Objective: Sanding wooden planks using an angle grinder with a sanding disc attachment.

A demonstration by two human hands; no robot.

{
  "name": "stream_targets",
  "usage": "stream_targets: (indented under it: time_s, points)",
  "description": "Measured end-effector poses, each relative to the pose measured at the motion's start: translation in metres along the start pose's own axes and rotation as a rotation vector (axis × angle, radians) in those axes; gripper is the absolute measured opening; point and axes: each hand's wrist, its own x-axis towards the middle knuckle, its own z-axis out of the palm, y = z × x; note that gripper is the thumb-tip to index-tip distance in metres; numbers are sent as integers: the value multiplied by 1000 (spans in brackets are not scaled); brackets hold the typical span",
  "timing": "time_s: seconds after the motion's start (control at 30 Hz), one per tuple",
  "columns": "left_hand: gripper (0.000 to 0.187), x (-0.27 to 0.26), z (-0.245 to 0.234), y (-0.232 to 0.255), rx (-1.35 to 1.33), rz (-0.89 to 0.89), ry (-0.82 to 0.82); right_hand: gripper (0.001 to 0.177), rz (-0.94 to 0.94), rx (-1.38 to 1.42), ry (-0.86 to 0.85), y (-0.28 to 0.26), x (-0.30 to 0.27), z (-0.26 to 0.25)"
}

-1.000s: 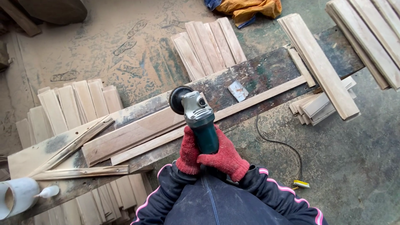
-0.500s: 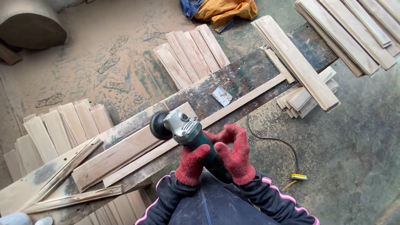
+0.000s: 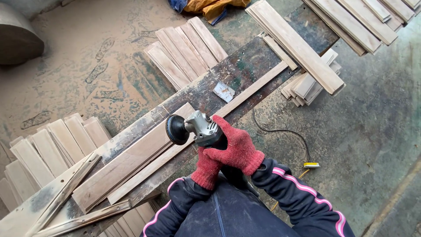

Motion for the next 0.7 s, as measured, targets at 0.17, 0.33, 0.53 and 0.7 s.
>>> stream_targets:
  time_s: [0.17,0.33,0.53,0.7]
  points:
    - [58,7,3,9,52,-19,3,92,5,-36,13,-2,0,0]
    - [55,-9,20,26,96,-40,19,86,25,-81,64,1,2,8]
    - [53,-27,23,37,171,-76,57,67,113,-42,103,-11,3,6]
    - [51,-13,43,62,213,-15,40,99,157,305,88,4,-17,12]
